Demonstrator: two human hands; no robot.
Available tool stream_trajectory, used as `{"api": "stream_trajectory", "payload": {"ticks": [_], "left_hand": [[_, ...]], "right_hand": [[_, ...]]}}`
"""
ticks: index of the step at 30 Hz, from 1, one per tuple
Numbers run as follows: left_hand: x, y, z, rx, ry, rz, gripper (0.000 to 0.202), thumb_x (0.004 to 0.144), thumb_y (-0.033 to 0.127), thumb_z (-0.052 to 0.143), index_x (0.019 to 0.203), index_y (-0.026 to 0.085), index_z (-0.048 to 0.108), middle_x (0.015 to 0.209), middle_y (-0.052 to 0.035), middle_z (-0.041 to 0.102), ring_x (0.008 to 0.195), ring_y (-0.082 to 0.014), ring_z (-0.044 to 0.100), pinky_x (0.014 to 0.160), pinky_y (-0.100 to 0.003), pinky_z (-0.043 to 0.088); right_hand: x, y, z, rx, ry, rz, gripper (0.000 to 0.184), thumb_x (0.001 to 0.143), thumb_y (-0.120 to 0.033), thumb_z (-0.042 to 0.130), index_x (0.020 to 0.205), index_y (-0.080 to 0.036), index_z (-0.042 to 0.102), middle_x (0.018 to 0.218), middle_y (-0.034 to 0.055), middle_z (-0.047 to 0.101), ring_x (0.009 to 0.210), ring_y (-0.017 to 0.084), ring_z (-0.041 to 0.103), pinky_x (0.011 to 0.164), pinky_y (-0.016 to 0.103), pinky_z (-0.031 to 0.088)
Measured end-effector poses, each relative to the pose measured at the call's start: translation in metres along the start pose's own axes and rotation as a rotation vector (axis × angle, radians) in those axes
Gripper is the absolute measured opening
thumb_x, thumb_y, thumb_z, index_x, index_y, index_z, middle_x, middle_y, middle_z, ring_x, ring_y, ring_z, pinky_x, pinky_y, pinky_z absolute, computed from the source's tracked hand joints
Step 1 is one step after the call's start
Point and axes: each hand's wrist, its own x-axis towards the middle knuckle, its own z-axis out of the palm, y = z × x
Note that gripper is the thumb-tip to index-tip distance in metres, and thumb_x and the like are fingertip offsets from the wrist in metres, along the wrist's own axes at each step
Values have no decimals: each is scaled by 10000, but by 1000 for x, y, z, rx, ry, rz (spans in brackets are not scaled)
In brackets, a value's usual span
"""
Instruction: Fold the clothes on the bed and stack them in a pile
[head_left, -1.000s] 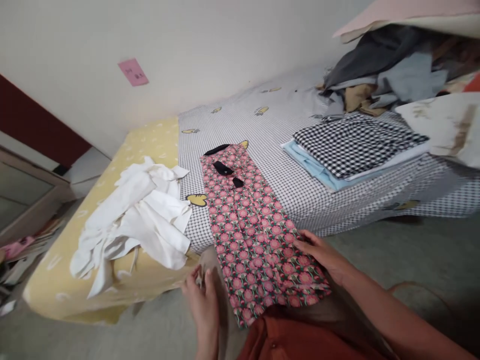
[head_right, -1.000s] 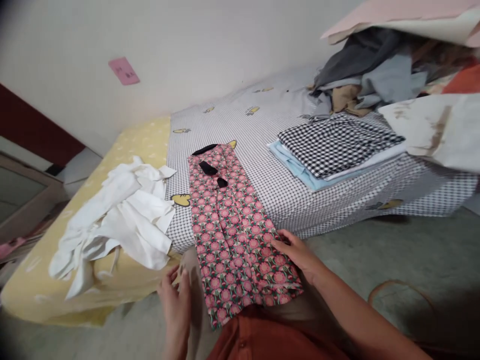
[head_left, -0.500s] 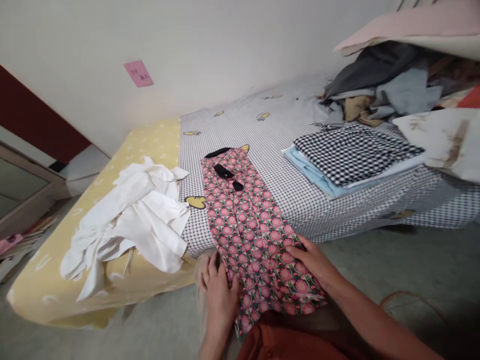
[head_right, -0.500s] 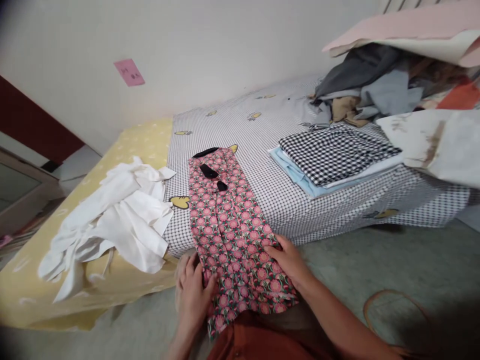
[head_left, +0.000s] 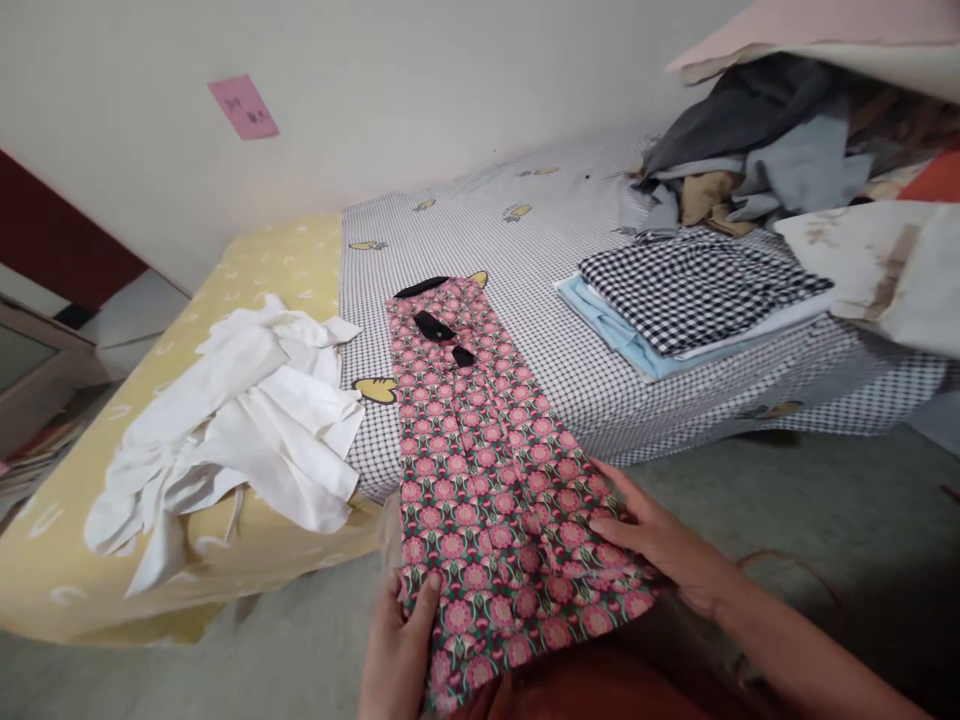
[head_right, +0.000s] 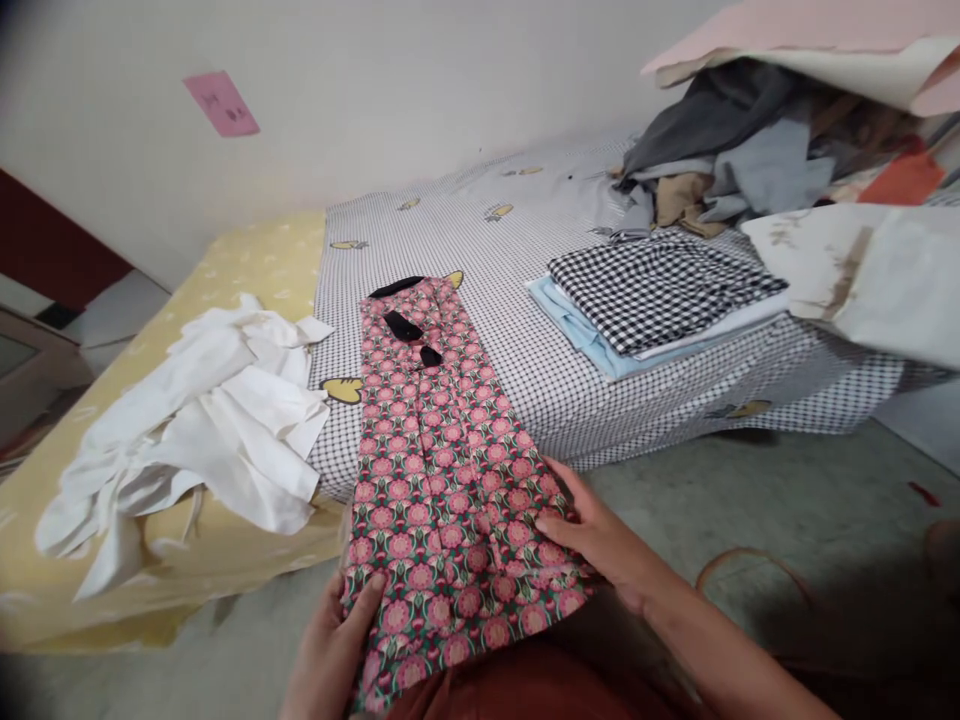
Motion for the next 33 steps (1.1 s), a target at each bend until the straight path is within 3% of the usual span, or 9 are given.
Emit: {"api": "stream_trajectory", "payload": {"ticks": [3,6,8,13,17,20,22,27,33], "left_hand": [[-5,-18,-7,-38,-36,-81,551,615,613,833,938,214,632,774,-34,767,722,-234,744,595,-316,604],[-14,-29,-9,40,-42,-104,580,613,696,788,866,213,590,498,53,623,340,-131,536,306,-200,364],[-20,-34,-10,73,-35,-100,571,648,720,749,845,215,572,417,82,549,249,-95,420,277,-178,284],[-23,-45,-35,105,-66,-128,593,669,790,670,759,218,544,369,71,509,226,-119,417,326,-243,410],[-13,-38,-67,336,98,58,569,787,757,552,840,193,609,724,-67,720,462,-203,640,458,-351,547],[-3,-24,-71,780,451,551,465,867,572,578,1061,159,670,1152,-208,702,987,-335,727,856,-526,595],[2,-15,-61,1109,544,881,408,895,380,609,1261,202,647,1447,-225,545,1347,-380,538,1085,-598,454],[8,0,-29,1608,159,1301,626,883,173,616,1462,379,501,1653,-35,350,1586,-274,23,1280,-579,8],[23,18,-30,1615,-167,1506,408,930,182,547,1309,303,638,1582,-16,466,1577,-178,102,1285,-516,-75]], "right_hand": [[-11,17,-16,-68,-15,83,989,735,-487,799,1567,-394,271,1175,38,716,706,176,688,546,265,543],[-16,31,-30,-141,-59,159,1040,748,-502,783,1595,-382,193,1020,21,720,431,60,489,371,179,323],[-19,37,-37,-164,-92,183,1030,727,-519,790,1584,-348,246,1003,25,713,406,44,461,373,180,307],[-23,48,-64,-167,-35,263,785,739,-595,730,1423,-269,523,922,45,723,414,77,504,391,214,355],[-8,61,-96,-232,342,188,568,785,-572,638,1245,-240,607,893,85,724,521,162,625,400,243,408],[11,64,-106,-521,581,-143,631,764,-469,637,1342,-241,528,1049,127,710,732,257,706,567,359,562],[21,58,-100,-871,604,-466,633,790,-388,641,1393,-243,518,1249,167,651,1001,330,695,829,494,581],[31,27,-65,-1444,192,-964,552,930,-75,489,1369,-394,586,1582,52,441,1503,349,310,1201,668,189],[45,-4,-40,-1302,-387,-935,553,942,-93,573,1347,-470,583,1491,-67,563,1505,259,324,1225,664,99]]}}
